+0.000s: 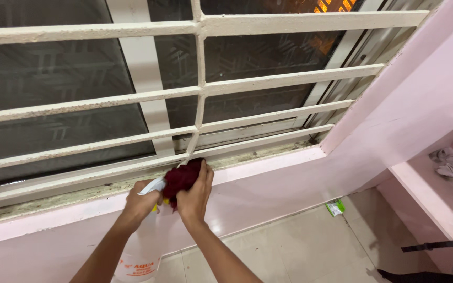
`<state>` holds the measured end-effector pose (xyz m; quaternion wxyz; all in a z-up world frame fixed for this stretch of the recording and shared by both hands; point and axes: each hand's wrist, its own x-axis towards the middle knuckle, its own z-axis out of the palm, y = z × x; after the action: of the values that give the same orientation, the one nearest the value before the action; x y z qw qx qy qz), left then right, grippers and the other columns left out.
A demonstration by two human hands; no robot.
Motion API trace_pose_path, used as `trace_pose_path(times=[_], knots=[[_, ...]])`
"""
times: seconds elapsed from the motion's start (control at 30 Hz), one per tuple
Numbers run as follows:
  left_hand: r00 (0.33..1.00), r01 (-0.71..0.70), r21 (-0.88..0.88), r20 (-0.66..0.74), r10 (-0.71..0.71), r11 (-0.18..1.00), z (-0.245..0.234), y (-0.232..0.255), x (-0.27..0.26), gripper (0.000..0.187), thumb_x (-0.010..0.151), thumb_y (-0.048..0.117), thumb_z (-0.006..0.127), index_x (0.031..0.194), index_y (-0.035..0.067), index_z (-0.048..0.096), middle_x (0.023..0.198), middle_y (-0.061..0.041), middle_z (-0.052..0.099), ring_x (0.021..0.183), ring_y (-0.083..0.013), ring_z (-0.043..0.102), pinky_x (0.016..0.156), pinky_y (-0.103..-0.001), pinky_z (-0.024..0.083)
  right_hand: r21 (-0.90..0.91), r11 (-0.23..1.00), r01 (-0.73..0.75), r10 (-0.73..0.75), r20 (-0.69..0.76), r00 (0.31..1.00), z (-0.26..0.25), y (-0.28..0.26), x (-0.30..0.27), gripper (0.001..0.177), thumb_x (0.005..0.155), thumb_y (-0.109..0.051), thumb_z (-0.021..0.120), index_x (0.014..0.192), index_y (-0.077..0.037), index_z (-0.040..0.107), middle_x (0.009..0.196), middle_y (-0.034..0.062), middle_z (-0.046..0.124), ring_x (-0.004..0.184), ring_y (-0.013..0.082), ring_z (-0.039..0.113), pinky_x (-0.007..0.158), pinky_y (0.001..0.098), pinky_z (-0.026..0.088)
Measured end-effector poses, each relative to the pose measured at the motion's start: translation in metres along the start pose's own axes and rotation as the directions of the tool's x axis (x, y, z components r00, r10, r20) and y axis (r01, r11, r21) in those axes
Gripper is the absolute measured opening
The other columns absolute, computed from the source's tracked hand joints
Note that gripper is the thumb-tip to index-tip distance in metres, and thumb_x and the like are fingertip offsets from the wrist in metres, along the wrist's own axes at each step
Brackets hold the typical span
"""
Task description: The person cleans the bottom horizontal bar of a white metal window frame. They repeatedly spray a cleaning solution from a white bottle onto the frame and wipe it with a red cloth. The person moves along the length of the frame, treating different sections sequentially.
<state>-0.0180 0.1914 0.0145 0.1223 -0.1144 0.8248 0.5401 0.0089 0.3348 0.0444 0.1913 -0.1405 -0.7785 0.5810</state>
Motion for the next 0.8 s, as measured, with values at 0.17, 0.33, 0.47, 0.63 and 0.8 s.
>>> trace_pose_path(times=[0.17,0.33,0.47,0.63,0.8], knots=[[1.000,0.024,0.004,0.013,-0.024,1.000,0.009,0.008,-0.001,0.029,0.065,0.013,0.063,0.087,-0.003,0.073,0.074,-0.016,0.072,0.070,-0.0251,0.067,0.070,-0.036,0.052,0.091,0.991,-0.097,0.091,0.072,0.993,0.028,0.020,0.037,0.045,0.070,0.011,0.059,0.115,0.007,0.058,0.117,0.0254,0.064,0.116,0.0420,0.061,0.106,0.0436,0.045],[0.998,0.009,-0.087,0.056,-0.004,0.996,0.010,0.005,0.005,0.029,0.064,0.012,0.060,0.085,-0.006,0.069,0.074,-0.017,0.070,0.068,-0.0272,0.066,0.067,-0.039,0.053,0.125,0.985,-0.120,0.106,0.118,0.987,0.052,0.051,0.049,0.029,0.072,0.010,0.057,0.100,0.006,0.058,0.103,0.0227,0.067,0.103,0.0411,0.068,0.096,0.0451,0.052],[0.994,0.105,-0.030,0.028,-0.104,0.994,0.013,0.010,0.001,0.028,0.064,0.010,0.061,0.088,-0.004,0.068,0.075,-0.018,0.069,0.068,-0.0269,0.066,0.068,-0.040,0.053,-0.028,0.999,0.020,-0.021,-0.005,1.000,0.058,0.050,0.042,0.025,0.070,0.014,0.061,0.095,0.009,0.059,0.100,0.0246,0.064,0.099,0.0477,0.061,0.090,0.0527,0.047],[0.990,0.140,-0.052,0.025,-0.138,0.989,0.013,0.015,0.000,0.028,0.064,0.006,0.060,0.089,-0.005,0.068,0.077,-0.017,0.068,0.068,-0.0275,0.065,0.066,-0.040,0.053,-0.028,0.979,-0.201,0.198,-0.084,0.976,0.047,0.019,0.040,0.016,0.070,0.008,0.064,0.087,0.006,0.063,0.096,0.0221,0.068,0.094,0.0445,0.068,0.085,0.0502,0.053],[0.996,0.046,-0.163,0.089,-0.032,0.986,0.011,0.003,0.005,0.026,0.064,0.005,0.057,0.085,-0.007,0.067,0.075,-0.016,0.070,0.067,-0.0265,0.063,0.063,-0.040,0.054,0.067,0.987,-0.144,0.155,-0.199,0.968,0.035,0.004,0.030,0.014,0.071,0.004,0.070,0.085,0.005,0.067,0.084,0.0231,0.071,0.085,0.0440,0.070,0.081,0.0483,0.053]])
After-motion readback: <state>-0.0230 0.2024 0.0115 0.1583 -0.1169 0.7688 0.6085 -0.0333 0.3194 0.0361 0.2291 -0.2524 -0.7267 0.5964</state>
